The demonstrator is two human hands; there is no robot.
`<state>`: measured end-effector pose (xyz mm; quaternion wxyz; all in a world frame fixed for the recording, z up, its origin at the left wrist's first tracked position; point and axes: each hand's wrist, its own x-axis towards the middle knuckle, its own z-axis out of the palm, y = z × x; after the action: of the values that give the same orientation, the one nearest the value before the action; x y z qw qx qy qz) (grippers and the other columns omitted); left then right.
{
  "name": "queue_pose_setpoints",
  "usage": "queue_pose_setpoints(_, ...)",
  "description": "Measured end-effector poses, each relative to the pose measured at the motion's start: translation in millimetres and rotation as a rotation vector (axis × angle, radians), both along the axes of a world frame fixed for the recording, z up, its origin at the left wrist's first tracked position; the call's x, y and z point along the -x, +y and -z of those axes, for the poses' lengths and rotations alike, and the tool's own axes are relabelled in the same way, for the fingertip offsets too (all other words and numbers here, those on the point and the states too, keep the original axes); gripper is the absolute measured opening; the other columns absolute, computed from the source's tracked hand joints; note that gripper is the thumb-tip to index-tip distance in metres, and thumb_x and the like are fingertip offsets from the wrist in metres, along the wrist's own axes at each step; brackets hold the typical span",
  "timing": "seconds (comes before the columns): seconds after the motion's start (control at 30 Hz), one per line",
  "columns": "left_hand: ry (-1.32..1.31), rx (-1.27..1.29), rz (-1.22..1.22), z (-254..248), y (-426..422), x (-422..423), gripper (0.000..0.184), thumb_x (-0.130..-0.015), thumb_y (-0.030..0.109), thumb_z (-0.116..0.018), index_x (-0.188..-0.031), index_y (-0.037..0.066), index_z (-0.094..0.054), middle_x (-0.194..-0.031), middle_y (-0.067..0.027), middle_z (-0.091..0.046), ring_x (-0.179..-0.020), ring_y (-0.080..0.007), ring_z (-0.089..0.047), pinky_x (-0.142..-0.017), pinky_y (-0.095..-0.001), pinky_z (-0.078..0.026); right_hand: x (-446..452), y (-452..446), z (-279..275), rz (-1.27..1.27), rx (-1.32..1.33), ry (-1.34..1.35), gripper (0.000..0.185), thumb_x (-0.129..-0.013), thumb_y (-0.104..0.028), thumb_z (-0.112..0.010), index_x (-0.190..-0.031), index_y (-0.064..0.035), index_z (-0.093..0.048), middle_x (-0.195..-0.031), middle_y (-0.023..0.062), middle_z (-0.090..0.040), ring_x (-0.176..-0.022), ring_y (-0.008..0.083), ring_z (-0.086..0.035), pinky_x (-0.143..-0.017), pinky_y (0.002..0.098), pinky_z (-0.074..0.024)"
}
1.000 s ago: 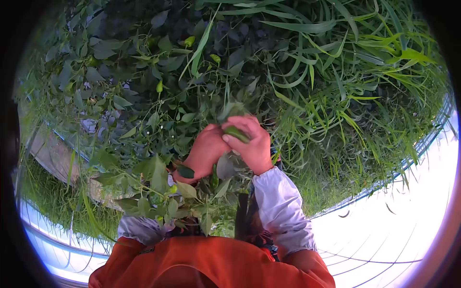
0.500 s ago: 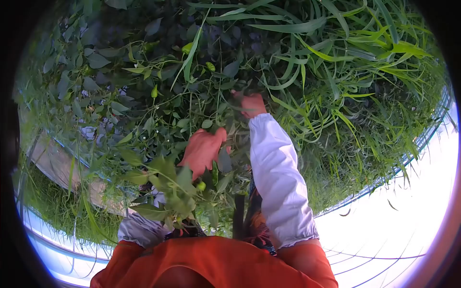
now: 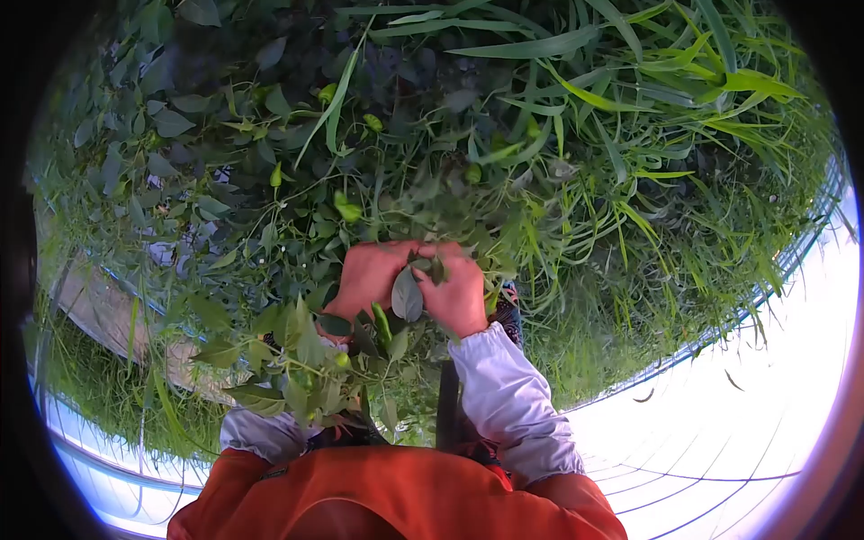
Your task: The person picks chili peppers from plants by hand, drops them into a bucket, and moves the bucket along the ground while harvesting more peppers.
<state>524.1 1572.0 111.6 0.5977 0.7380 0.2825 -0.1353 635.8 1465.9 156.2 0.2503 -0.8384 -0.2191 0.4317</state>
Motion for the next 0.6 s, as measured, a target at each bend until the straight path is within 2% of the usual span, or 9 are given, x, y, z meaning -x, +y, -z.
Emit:
queue_pose_setpoints(0.1,-0.038,0.096,-0.015,-8.6,9.8,-4.2,0.022,-0.074,0.017,-0.063,-0.096,0.014,-0.066,-0.080,-0.0091,-0.066,-0.078,-0.0293,-0.066,-0.068,-0.0389,-0.049,-3.6,-5.3,-12.0,-0.198,-0.112,-0.158,0.028,-0.071,-0.002,-0.075,-0.096,-0.0040,-0.063,-0.095,0.0115,-0.068,-0.087,0.0211,-0.066,-0.078,0.0318,-0.0509)
queue_pose_setpoints(0.17,-0.028,0.198,-0.093,-16.3,13.8,-5.6,0.017,-0.074,0.018,-0.061,-0.090,0.013,-0.065,-0.080,-0.0097,-0.066,-0.078,-0.0300,-0.065,-0.069,-0.0389,-0.049,-8.0,-0.2,-32.7,-0.024,-0.058,-0.034,0.025,-0.073,-0.004,-0.074,-0.095,-0.0030,-0.062,-0.091,0.0124,-0.068,-0.082,0.0202,-0.067,-0.072,0.0324,-0.0518)
queue_pose_setpoints(0.2,0.001,0.183,-0.031,-10.9,10.2,-2.4,0.021,-0.072,0.018,-0.064,-0.092,0.013,-0.066,-0.082,-0.0094,-0.067,-0.078,-0.0302,-0.065,-0.069,-0.0382,-0.049,-10.1,1.6,-40.5,0.059,-0.035,0.030,0.024,-0.074,-0.004,-0.074,-0.094,-0.0025,-0.062,-0.089,0.0128,-0.068,-0.079,0.0198,-0.067,-0.069,0.0328,-0.0523)
queue_pose_setpoints(0.23,0.032,0.166,0.028,-0.7,2.9,2.4,0.026,-0.069,0.019,-0.067,-0.095,0.013,-0.066,-0.083,-0.0090,-0.067,-0.078,-0.0303,-0.065,-0.069,-0.0375,-0.048,-16.9,-1.7,-45.3,0.184,-0.064,0.178,0.022,-0.076,-0.009,-0.074,-0.092,-0.0008,-0.062,-0.082,0.0135,-0.068,-0.070,0.0194,-0.067,-0.061,0.0341,-0.0535)
queue_pose_setpoints(0.33,0.045,0.042,0.109,2.2,-0.4,6.1,0.030,-0.068,0.015,-0.067,-0.098,0.013,-0.068,-0.083,-0.0076,-0.068,-0.077,-0.0306,-0.064,-0.069,-0.0365,-0.048,-58.1,-2.6,-63.5,0.632,-0.074,0.754,0.017,-0.076,-0.002,-0.066,-0.092,0.0000,-0.063,-0.078,0.0116,-0.067,-0.067,0.0201,-0.064,-0.059,0.0302,-0.0530)
queue_pose_setpoints(0.4,0.021,0.010,0.106,1.4,2.3,3.7,0.024,-0.069,0.012,-0.064,-0.093,0.012,-0.065,-0.079,-0.0085,-0.065,-0.074,-0.0318,-0.063,-0.068,-0.0380,-0.047,-84.4,-21.8,-51.6,0.686,-0.331,0.826,0.019,-0.073,-0.001,-0.059,-0.092,0.0011,-0.063,-0.077,0.0145,-0.066,-0.065,0.0233,-0.063,-0.059,0.0320,-0.0528)
queue_pose_setpoints(0.43,0.012,0.036,0.095,1.1,4.3,2.9,0.017,-0.070,0.011,-0.062,-0.087,0.010,-0.062,-0.075,-0.0100,-0.063,-0.072,-0.0330,-0.062,-0.066,-0.0396,-0.046,-96.9,-29.7,-47.6,0.749,-0.320,0.782,0.023,-0.072,-0.001,-0.054,-0.093,0.0012,-0.062,-0.077,0.0159,-0.065,-0.065,0.0256,-0.063,-0.060,0.0340,-0.0525)
queue_pose_setpoints(0.53,-0.022,0.018,0.059,-2.2,4.5,1.2,0.011,-0.070,0.007,-0.060,-0.080,0.009,-0.059,-0.070,-0.0117,-0.061,-0.070,-0.0344,-0.060,-0.065,-0.0416,-0.045,-119.9,-31.8,-40.2,1.038,0.049,0.596,0.029,-0.072,-0.001,-0.050,-0.098,0.0015,-0.062,-0.076,0.0147,-0.064,-0.064,0.0265,-0.063,-0.060,0.0343,-0.0527)
queue_pose_setpoints(0.6,-0.029,-0.008,0.048,-2.7,3.0,1.3,0.011,-0.070,0.006,-0.060,-0.080,0.009,-0.058,-0.069,-0.0118,-0.060,-0.069,-0.0342,-0.060,-0.065,-0.0418,-0.045,-120.9,-46.0,-20.6,1.044,0.227,0.721,0.024,-0.085,-0.010,-0.052,-0.103,0.0009,-0.062,-0.075,0.0094,-0.064,-0.064,0.0228,-0.063,-0.058,0.0315,-0.0525)
